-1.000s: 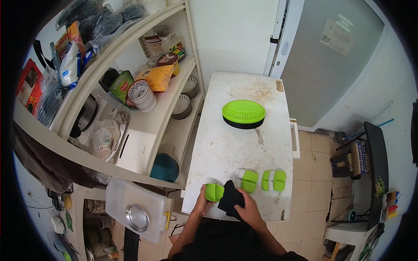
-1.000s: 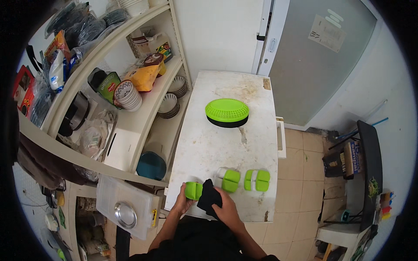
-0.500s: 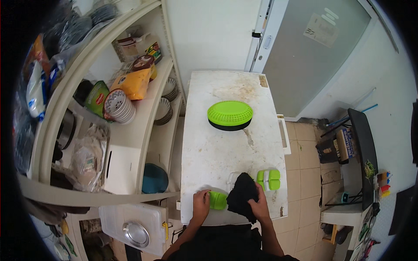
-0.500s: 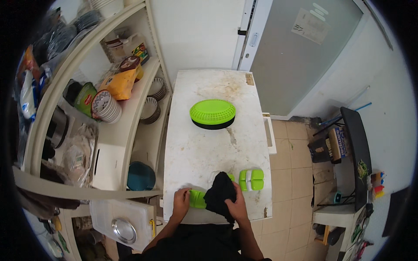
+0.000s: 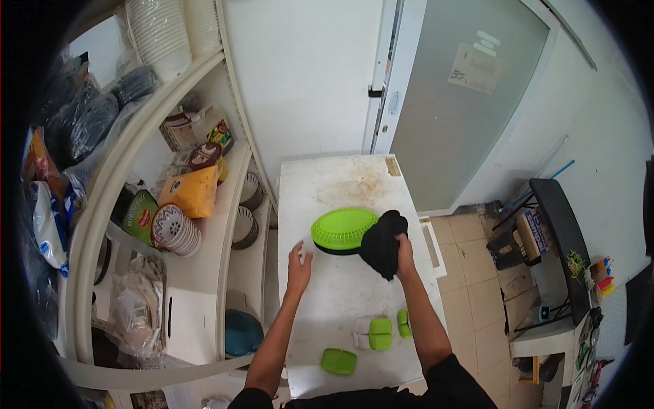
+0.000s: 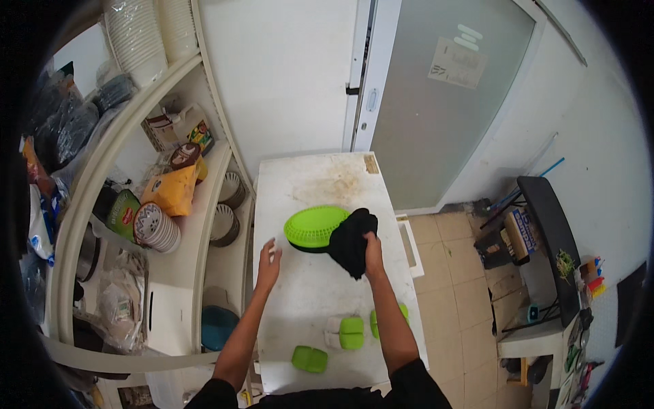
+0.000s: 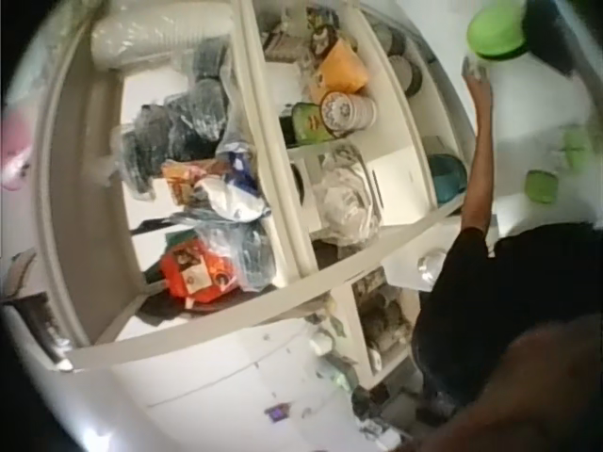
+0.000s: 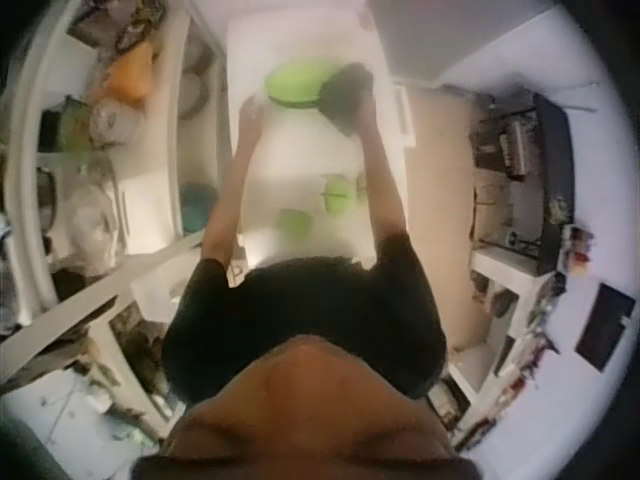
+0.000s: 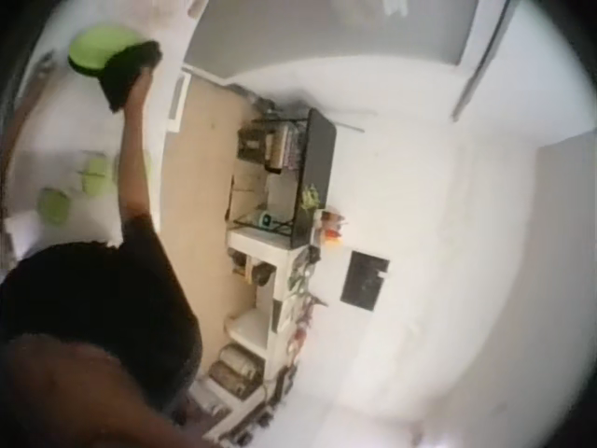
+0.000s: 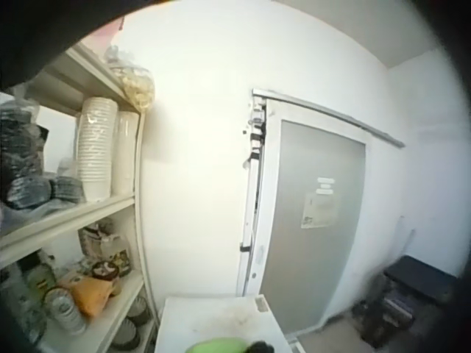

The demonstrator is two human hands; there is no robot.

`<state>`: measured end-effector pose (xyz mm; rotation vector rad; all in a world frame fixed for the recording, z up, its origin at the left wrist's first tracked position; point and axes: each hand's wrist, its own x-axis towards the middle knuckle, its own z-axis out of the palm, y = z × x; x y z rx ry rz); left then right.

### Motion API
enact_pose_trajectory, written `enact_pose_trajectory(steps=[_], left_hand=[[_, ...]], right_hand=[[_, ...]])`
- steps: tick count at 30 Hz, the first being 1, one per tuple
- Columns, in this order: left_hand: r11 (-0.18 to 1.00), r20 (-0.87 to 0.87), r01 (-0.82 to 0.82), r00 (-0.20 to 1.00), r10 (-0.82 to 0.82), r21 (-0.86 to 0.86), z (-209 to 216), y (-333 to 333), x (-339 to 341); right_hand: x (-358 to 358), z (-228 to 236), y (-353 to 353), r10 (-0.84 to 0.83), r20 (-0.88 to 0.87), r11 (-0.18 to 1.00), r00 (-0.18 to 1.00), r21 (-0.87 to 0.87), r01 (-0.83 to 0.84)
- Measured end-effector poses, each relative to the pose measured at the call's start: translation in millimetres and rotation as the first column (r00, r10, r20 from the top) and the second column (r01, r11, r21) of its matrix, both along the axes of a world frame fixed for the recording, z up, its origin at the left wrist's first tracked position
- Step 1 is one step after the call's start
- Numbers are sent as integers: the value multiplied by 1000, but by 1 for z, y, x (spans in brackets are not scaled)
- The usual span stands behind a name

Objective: Drying and stacking plastic restaurant baskets using a cloth.

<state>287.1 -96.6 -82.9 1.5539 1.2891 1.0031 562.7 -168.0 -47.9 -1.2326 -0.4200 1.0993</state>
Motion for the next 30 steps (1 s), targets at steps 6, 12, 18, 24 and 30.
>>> enact_pose_trajectory(steps=[6, 12, 18, 24, 30], left_hand=[[934, 318, 149, 947, -41, -326, -5, 71, 44], [993, -45, -121, 992, 121, 4, -34, 2, 7], [971, -135, -188, 976, 169, -150, -13, -92, -34], [954, -542, 183, 840, -27, 236, 38, -89, -34], [884, -739, 465, 612, -282, 48, 56, -79, -16]], right_hand=[[26, -38, 59, 11, -9, 998, 1000, -66, -12], [-22, -42, -1, 115, -31, 984, 993, -133, -118], [-47, -28, -53, 157, -183, 971, 971, -152, -186], [-54, 16, -102, 109, -465, 994, 879, 40, -102], [-73, 9, -159, 337, -672, 904, 659, 427, -26]])
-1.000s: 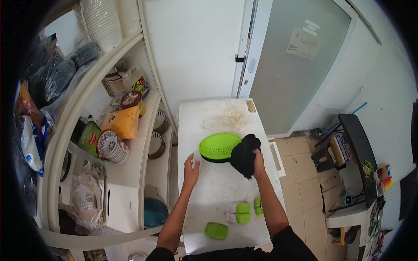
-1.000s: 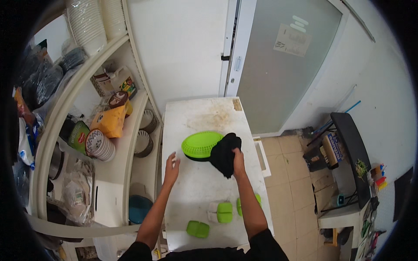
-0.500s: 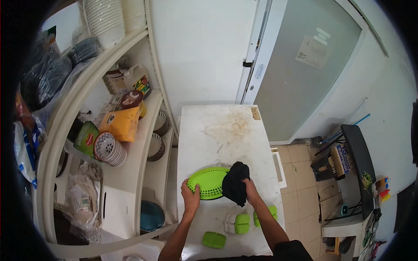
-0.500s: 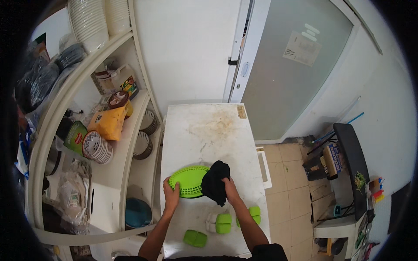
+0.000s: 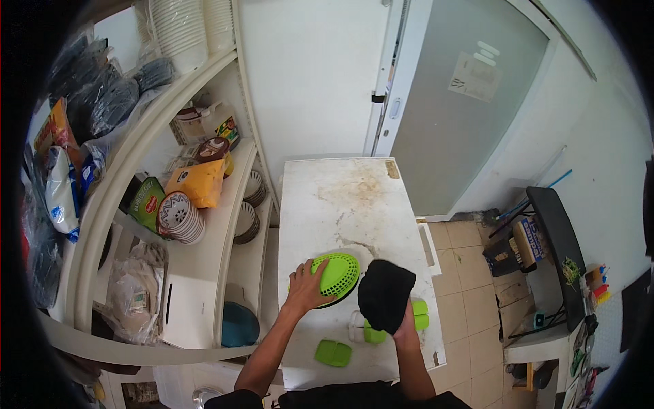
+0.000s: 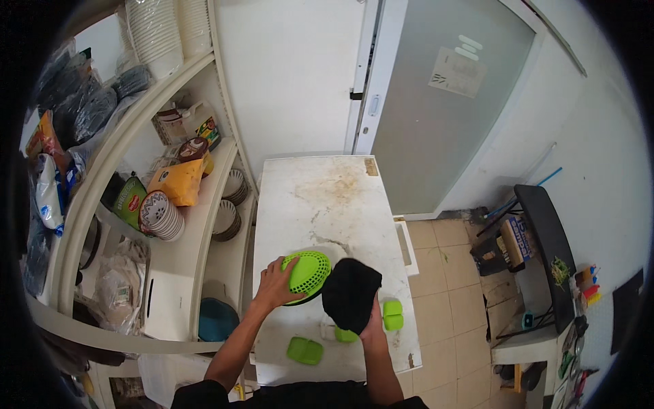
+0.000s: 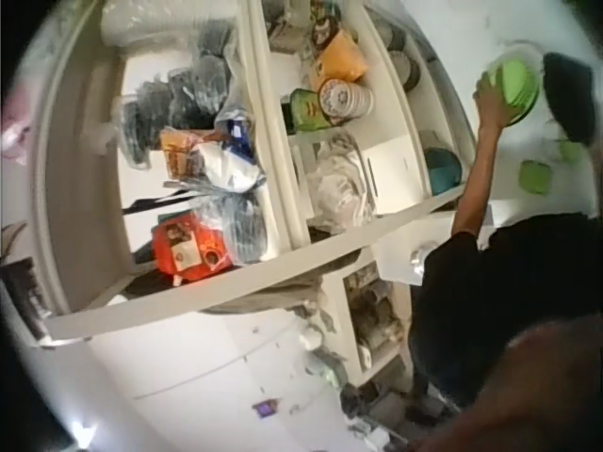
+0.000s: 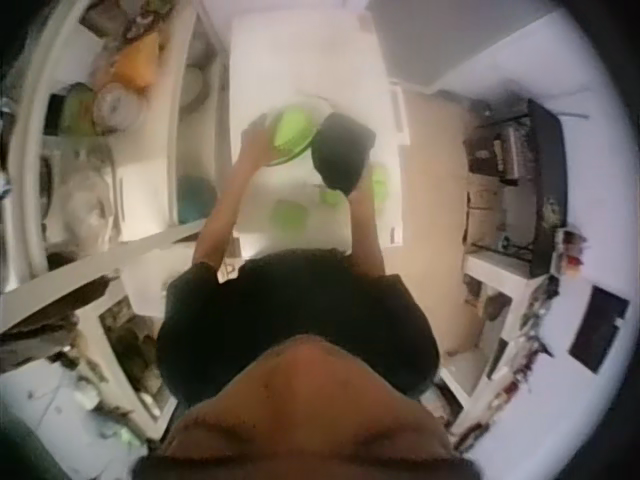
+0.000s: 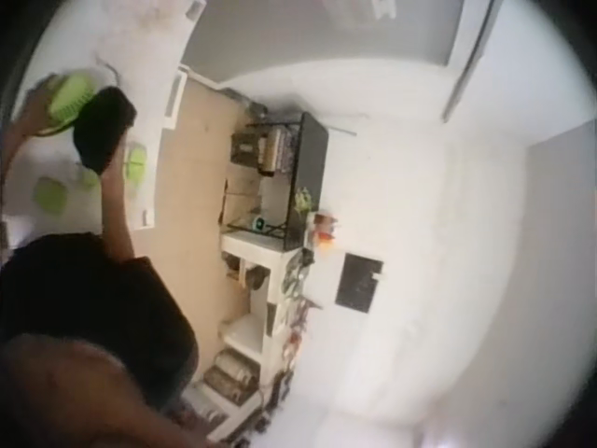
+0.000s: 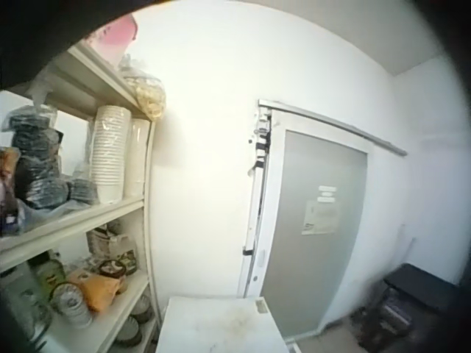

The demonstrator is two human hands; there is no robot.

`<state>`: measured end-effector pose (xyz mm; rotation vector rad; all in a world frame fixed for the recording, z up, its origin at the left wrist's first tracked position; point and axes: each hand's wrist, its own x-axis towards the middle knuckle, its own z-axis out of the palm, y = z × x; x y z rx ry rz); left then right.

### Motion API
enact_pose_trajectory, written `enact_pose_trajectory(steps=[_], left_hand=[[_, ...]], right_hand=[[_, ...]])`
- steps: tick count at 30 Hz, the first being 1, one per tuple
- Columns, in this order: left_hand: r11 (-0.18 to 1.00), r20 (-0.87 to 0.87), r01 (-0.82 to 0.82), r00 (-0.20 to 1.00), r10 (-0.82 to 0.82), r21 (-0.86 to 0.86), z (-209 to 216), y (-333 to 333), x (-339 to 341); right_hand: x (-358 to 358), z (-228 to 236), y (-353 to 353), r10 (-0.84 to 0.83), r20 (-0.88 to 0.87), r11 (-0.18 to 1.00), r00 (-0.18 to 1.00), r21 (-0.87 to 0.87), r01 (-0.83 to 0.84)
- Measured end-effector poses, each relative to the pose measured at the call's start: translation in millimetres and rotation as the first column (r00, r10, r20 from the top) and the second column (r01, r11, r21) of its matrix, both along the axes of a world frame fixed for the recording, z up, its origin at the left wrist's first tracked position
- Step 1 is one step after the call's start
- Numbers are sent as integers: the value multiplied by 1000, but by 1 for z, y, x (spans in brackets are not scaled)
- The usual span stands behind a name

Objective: Drying and stacking plastic restaurant baskets using a cloth.

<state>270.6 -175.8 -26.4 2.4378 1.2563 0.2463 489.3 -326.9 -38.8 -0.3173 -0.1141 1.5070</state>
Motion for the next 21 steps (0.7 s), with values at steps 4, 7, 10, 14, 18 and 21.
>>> enact_pose_trajectory(steps=[4, 7, 10, 14, 18, 21], left_hand=[[996, 74, -53, 996, 48, 70, 12, -8, -1], [992, 297, -109, 951, 85, 64, 35, -12, -9], [990, 629, -143, 771, 102, 15, 36, -24, -37], [579, 679, 528, -6, 734, -622, 28, -67, -60], [467, 515, 702, -165, 841, -537, 26, -113, -53], [447, 486, 732, -180, 855, -514, 15, -127, -62]], right_hand=[[-23, 11, -38, -46, 196, 983, 980, -167, 80], [-34, 16, -54, -80, 553, 912, 830, -294, 284], [-40, 29, -63, -77, 801, 858, 594, -251, 449], [-50, 49, -66, -205, 914, 830, 350, -27, 557], [-60, 43, -66, -218, 706, 818, 673, -243, 521], [-59, 57, -61, -8, 58, 987, 998, -161, 17]])
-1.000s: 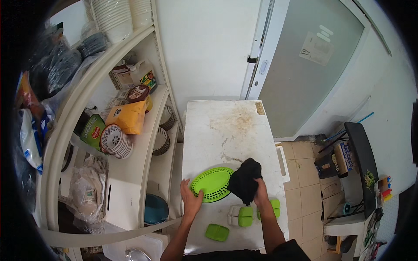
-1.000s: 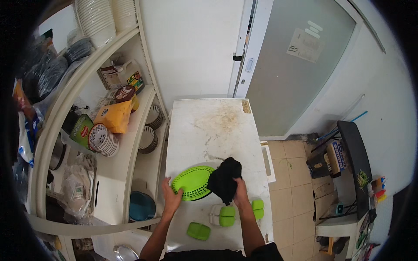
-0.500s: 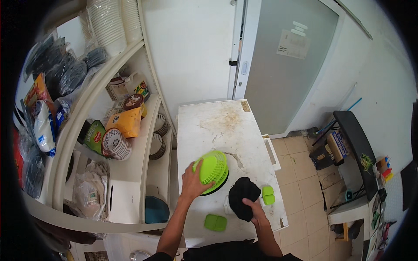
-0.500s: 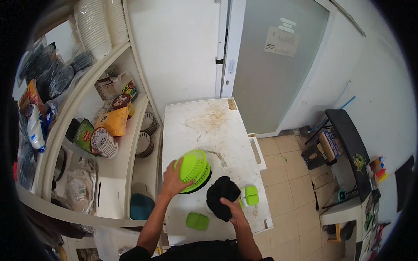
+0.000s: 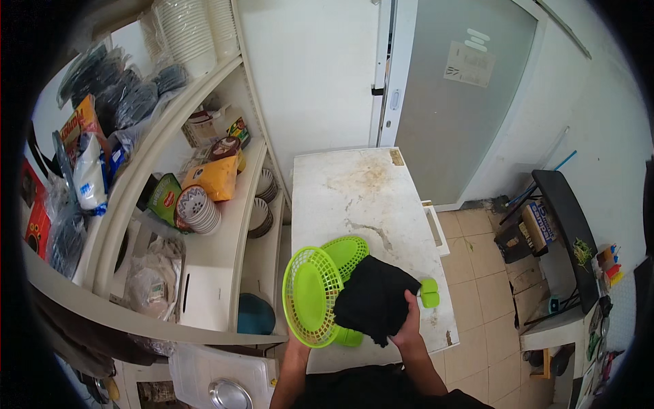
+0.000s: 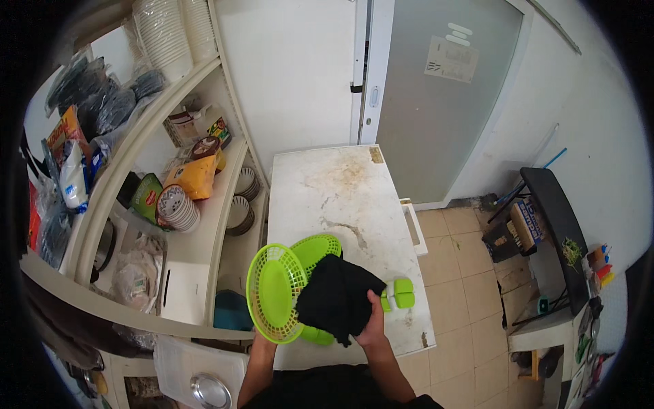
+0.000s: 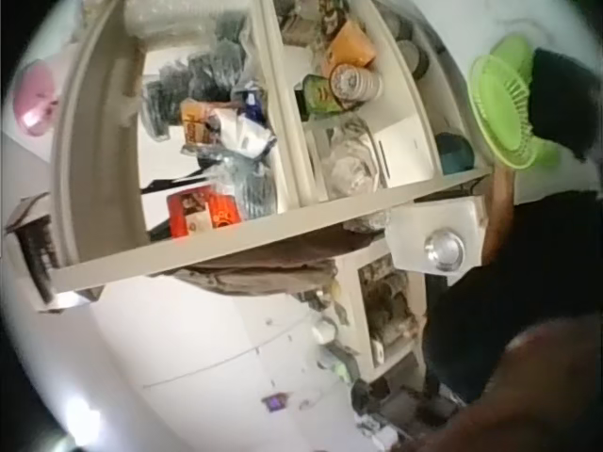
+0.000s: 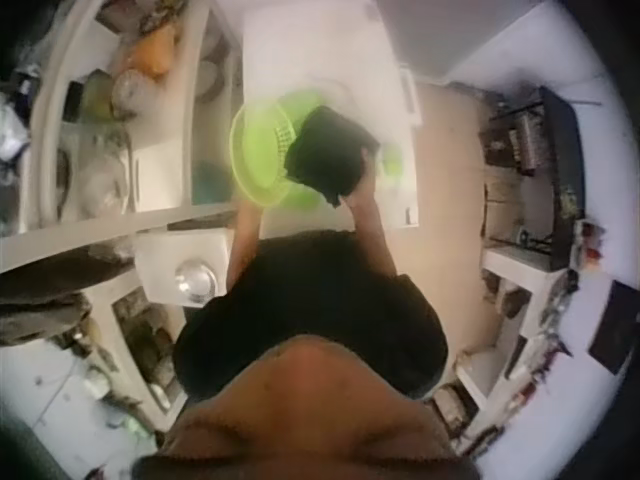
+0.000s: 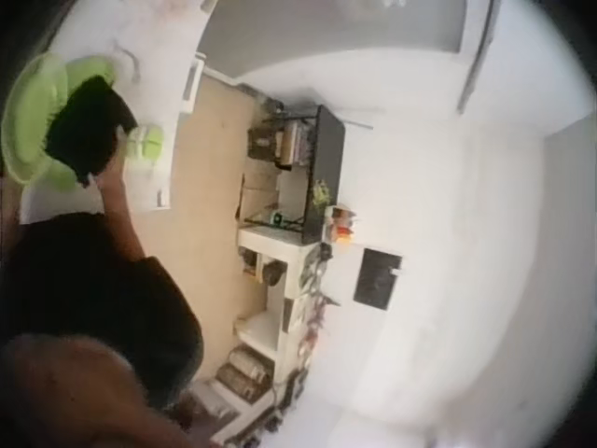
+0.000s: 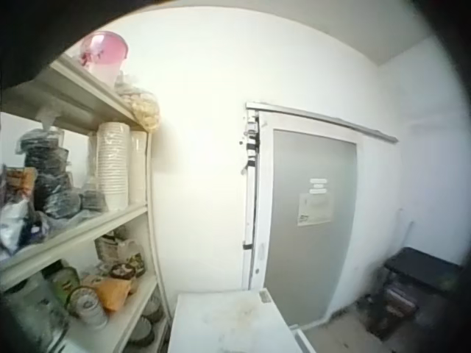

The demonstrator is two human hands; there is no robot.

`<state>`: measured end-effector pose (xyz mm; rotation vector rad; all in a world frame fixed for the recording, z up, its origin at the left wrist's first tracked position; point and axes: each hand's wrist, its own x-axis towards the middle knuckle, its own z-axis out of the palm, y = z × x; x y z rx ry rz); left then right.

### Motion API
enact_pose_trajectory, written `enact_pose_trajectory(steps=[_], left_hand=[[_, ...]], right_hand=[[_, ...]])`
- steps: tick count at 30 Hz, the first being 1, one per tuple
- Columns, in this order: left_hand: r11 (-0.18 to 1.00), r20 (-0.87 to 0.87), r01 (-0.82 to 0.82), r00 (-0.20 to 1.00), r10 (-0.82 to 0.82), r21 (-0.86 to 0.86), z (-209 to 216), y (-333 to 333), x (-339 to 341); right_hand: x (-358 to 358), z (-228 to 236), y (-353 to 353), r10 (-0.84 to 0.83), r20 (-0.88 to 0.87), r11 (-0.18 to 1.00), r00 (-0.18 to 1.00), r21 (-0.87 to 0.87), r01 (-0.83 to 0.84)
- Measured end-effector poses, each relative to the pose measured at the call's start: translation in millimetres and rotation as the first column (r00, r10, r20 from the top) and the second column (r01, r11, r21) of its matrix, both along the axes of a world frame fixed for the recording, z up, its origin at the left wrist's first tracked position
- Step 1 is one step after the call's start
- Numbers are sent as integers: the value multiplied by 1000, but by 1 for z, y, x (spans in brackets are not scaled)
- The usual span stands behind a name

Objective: Drying and stacking plastic restaurant baskets using a cloth.

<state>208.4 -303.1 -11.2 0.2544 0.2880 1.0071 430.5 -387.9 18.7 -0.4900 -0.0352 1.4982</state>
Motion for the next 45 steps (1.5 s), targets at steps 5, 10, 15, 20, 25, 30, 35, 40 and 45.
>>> enact_pose_trajectory(steps=[5, 10, 15, 20, 25, 30, 35, 40, 45], left_hand=[[997, -22, -30, 999, 29, -64, -4, -21, -7], [997, -129, -65, 990, 58, -46, -17, -36, -22], [994, -280, -80, 958, 55, -79, -34, -47, -32], [998, -364, -68, 930, 57, -16, -24, -44, -33], [991, -317, -120, 939, 134, 61, -31, -38, -65], [973, -295, -229, 928, 228, 32, -1, -39, -56], [963, -344, -246, 900, 268, 109, 17, -29, -28], [969, -386, -218, 889, 247, 118, 19, -21, -23], [922, -336, -330, 861, 382, 203, 27, -21, -30]], right_hand=[[-21, 0, 8, 179, -182, 984, 967, 14, -180], [-46, -70, 14, 359, 56, 933, 932, -24, -358], [-61, -58, -2, 289, -48, 952, 956, -87, -292], [-68, -62, -4, 281, 397, 958, 874, -67, -278], [-51, -40, 3, 129, 206, 914, 970, -404, -36], [-51, 11, 0, -38, 889, 989, 457, -32, 146], [-90, 21, 8, -402, 855, 864, -327, 237, -444], [-87, 30, 23, -392, 879, 860, -271, 245, -447], [-93, 25, 20, -345, 908, 860, -240, 203, -468]])
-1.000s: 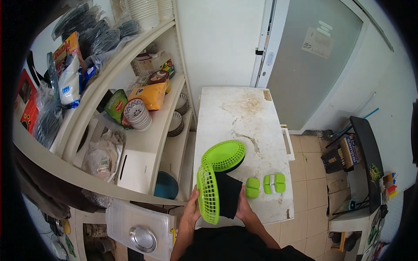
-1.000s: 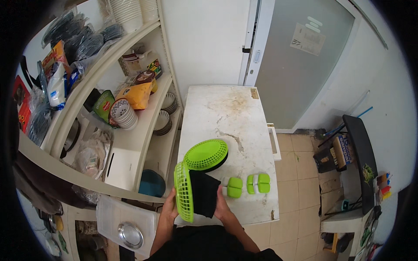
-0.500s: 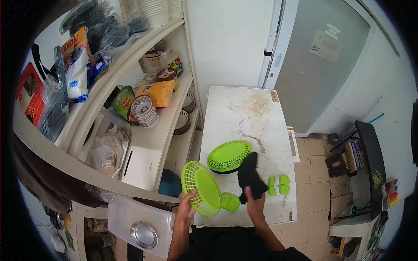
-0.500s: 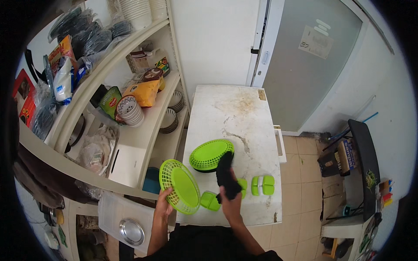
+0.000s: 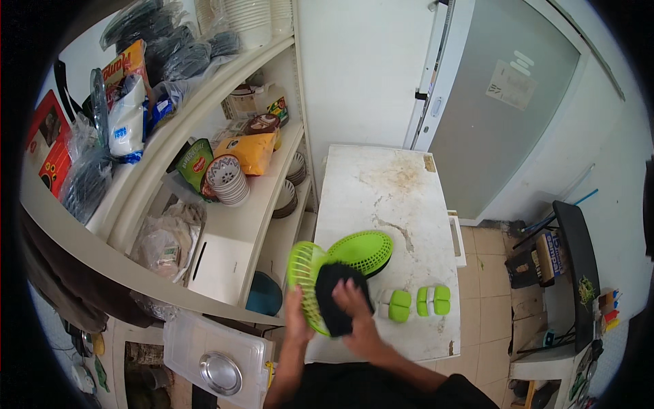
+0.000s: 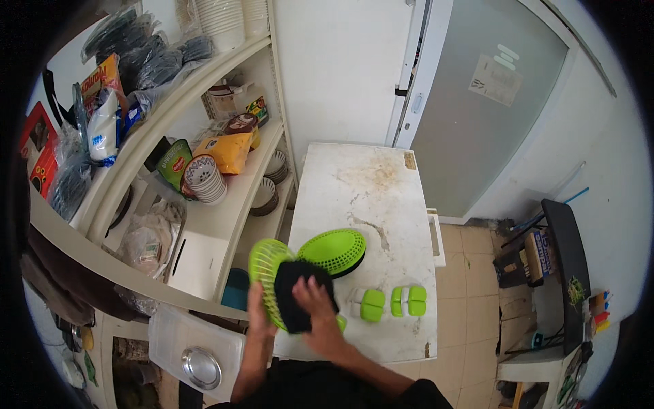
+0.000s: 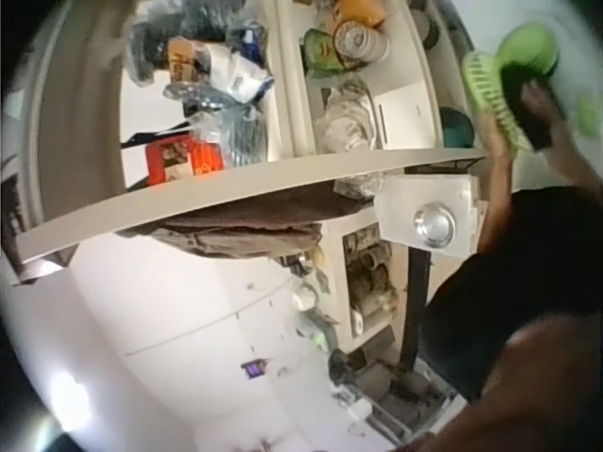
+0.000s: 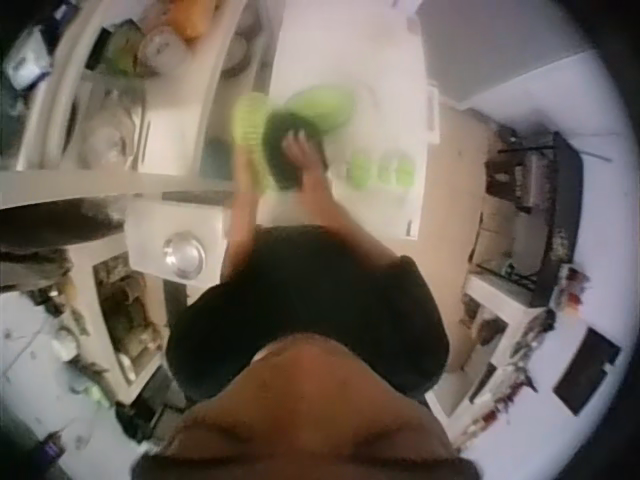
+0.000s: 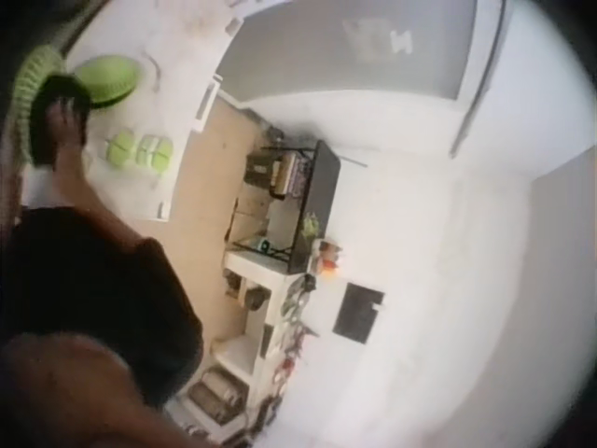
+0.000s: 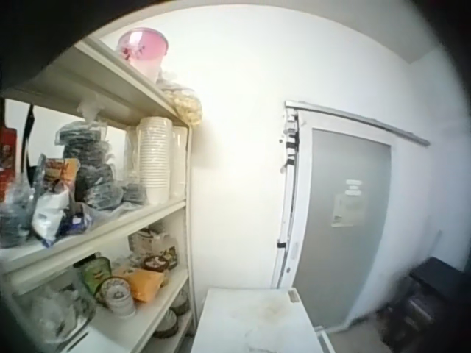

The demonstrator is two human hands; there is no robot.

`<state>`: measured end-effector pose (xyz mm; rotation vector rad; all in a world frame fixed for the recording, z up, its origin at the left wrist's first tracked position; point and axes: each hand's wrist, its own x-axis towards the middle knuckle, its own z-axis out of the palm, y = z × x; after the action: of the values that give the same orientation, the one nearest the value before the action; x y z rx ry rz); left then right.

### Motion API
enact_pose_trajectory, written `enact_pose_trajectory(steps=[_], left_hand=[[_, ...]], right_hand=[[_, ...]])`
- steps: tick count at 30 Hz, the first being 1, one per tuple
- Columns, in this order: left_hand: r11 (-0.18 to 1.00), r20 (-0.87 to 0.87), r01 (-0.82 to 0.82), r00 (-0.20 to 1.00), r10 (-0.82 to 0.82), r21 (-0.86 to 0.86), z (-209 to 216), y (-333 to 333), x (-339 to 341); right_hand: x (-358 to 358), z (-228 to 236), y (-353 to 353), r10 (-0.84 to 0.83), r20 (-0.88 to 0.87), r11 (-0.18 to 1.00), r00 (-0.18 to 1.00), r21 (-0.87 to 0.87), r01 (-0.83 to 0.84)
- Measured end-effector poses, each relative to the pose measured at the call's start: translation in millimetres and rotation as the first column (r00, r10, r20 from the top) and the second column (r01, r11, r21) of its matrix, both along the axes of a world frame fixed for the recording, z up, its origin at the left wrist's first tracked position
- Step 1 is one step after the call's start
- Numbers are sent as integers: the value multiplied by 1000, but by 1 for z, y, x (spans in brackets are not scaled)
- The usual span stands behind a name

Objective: Drying and stacking plastic restaurant baskets using a cloth.

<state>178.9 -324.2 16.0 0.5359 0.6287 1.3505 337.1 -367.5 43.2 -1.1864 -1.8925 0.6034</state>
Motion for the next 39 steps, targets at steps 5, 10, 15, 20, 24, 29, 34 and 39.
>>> enact_pose_trajectory(steps=[5, 10, 15, 20, 24, 29, 34, 39], left_hand=[[997, -504, -76, 861, 67, 3, 0, -5, 8], [946, -652, 321, 728, -212, 52, 21, -31, 9], [987, 101, -160, 982, 162, -29, 40, 9, 23], [978, 72, 107, 993, -96, -179, 1, 14, 20], [967, -242, 192, 943, -229, -168, -23, -27, 36], [951, 140, 277, 956, -258, -141, 8, -21, 24], [975, -701, -192, 680, 215, 113, -9, 11, 38], [932, -549, 359, 791, -272, 56, 7, -13, 31]], right_hand=[[-5, 12, 4, 61, -25, 992, 998, 114, -57], [22, 56, 59, -346, -539, 817, 768, -576, -37], [15, -17, 16, -275, -493, 910, 826, -411, 57], [-13, 6, -17, 39, 36, 987, 999, 156, -44], [1, 43, 42, -104, -34, 974, 994, 200, 108], [70, 33, 89, -541, -667, 789, 513, -614, 34], [37, -59, 25, -362, -849, 888, 384, -440, -134], [-17, -11, 13, -491, -655, 871, 575, -390, 299]])
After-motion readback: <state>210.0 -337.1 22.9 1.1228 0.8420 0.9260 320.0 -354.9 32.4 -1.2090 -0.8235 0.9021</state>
